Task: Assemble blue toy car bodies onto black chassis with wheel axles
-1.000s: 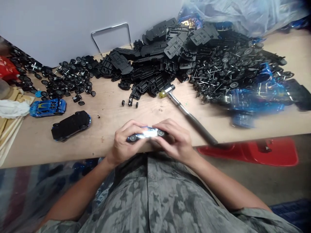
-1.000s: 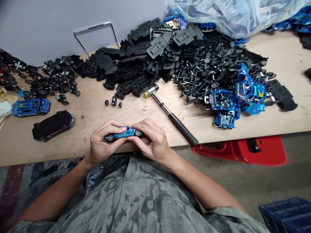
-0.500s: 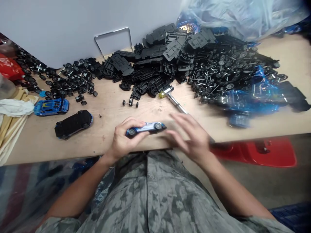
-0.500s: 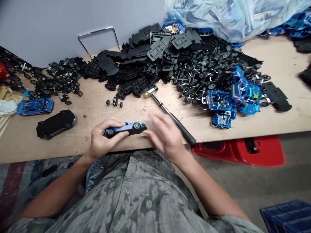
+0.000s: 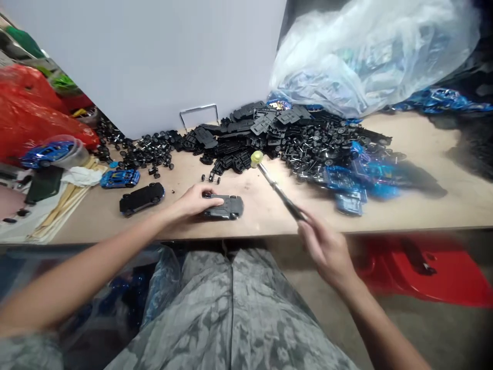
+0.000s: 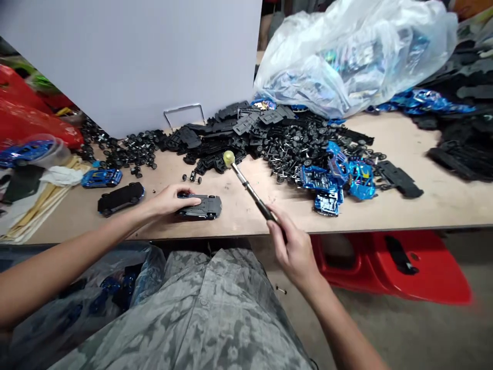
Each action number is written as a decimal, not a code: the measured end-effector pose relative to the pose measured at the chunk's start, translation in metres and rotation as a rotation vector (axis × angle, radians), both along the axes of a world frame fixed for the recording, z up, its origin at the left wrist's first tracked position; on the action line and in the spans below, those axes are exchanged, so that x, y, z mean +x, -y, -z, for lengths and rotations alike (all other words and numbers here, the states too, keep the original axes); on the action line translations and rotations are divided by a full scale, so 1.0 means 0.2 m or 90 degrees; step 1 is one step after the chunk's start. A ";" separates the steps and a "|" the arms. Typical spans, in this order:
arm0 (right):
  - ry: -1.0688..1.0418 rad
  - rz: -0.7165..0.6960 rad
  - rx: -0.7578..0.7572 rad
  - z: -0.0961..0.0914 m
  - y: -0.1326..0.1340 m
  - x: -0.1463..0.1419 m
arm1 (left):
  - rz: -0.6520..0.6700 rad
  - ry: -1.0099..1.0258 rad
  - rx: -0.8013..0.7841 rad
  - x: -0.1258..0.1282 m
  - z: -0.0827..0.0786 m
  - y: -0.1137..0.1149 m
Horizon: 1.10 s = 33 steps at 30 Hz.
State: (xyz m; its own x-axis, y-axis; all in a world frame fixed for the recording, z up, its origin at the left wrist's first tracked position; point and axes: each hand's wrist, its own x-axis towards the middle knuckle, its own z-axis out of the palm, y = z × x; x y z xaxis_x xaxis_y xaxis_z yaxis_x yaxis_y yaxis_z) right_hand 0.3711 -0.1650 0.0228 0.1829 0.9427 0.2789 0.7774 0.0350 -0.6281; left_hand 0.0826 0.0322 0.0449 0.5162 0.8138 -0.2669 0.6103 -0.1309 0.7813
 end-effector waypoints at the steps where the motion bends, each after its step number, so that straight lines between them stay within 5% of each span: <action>1: -0.047 -0.005 0.029 0.01 0.06 -0.03 | -0.003 -0.001 -0.005 0.00 0.00 0.00; 5: -0.149 -0.065 0.056 0.09 0.22 -0.14 | -0.012 -0.021 -0.036 0.00 0.00 -0.02; 10: -0.250 0.011 0.045 0.15 0.25 -0.16 | -0.012 -0.005 -0.050 0.00 -0.01 -0.02; 14: -0.225 -0.075 0.028 0.13 0.25 -0.15 | -0.015 -0.010 -0.061 0.01 -0.02 -0.02; 18: -0.275 -0.071 0.039 0.09 0.29 -0.14 | -0.006 -0.006 -0.057 -0.01 -0.03 0.01; 26: -0.083 -0.165 0.050 0.11 0.30 -0.13 | 0.031 0.011 0.148 -0.03 0.02 0.07; 33: 0.040 -0.127 0.040 0.10 0.23 -0.07 | 0.201 -0.065 0.258 -0.09 -0.01 0.14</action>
